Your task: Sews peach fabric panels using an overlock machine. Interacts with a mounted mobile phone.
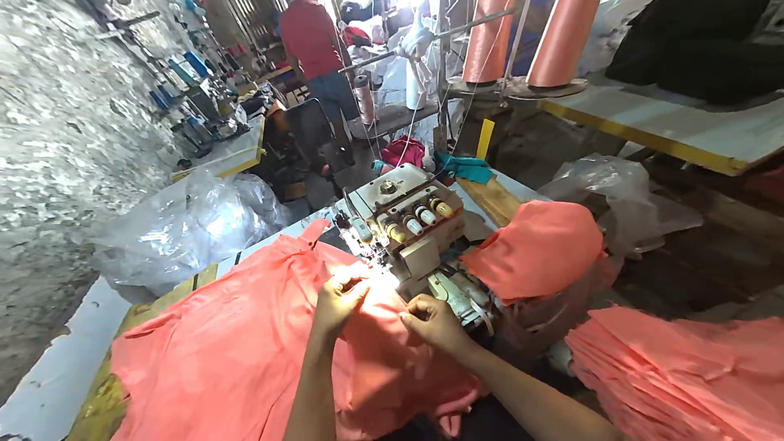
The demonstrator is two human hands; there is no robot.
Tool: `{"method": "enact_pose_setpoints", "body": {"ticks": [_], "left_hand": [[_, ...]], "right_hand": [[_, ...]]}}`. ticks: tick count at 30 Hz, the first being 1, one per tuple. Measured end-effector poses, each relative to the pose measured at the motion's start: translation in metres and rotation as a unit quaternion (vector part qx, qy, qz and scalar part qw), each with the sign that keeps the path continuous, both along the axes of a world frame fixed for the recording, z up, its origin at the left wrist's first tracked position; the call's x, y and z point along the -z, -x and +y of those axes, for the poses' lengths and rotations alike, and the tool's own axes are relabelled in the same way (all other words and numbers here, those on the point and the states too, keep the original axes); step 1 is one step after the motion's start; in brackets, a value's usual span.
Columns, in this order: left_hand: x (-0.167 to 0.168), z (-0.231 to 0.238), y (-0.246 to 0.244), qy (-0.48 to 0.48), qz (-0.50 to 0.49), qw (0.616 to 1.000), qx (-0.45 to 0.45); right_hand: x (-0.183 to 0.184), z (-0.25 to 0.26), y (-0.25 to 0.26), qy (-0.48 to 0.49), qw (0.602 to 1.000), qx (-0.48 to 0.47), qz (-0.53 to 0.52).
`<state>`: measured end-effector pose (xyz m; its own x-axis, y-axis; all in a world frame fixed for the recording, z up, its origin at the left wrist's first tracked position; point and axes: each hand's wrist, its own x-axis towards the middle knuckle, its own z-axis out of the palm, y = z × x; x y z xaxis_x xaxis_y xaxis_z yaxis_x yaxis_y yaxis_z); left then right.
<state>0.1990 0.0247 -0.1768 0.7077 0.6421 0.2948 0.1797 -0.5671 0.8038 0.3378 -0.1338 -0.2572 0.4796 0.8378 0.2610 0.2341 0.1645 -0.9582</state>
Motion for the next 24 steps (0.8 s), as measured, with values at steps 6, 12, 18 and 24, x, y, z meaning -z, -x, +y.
{"method": "enact_pose_setpoints", "body": {"ticks": [6, 12, 18, 24], "left_hand": [[-0.005, -0.004, -0.006, -0.022, 0.054, 0.998, -0.026], [-0.011, -0.013, -0.008, -0.136, 0.125, 0.982, -0.025], [-0.003, -0.014, -0.017, -0.171, 0.076, 0.981, -0.056], [0.018, 0.013, -0.028, -0.177, -0.038, 0.964, -0.192]], "right_hand": [[0.009, -0.008, 0.003, -0.012, 1.000, -0.010, 0.010], [0.018, -0.014, 0.000, -0.026, 1.000, -0.017, 0.001], [0.018, -0.022, -0.003, -0.115, 0.991, 0.024, -0.063], [-0.014, 0.001, 0.002, -0.077, 0.980, 0.069, -0.172]]}}
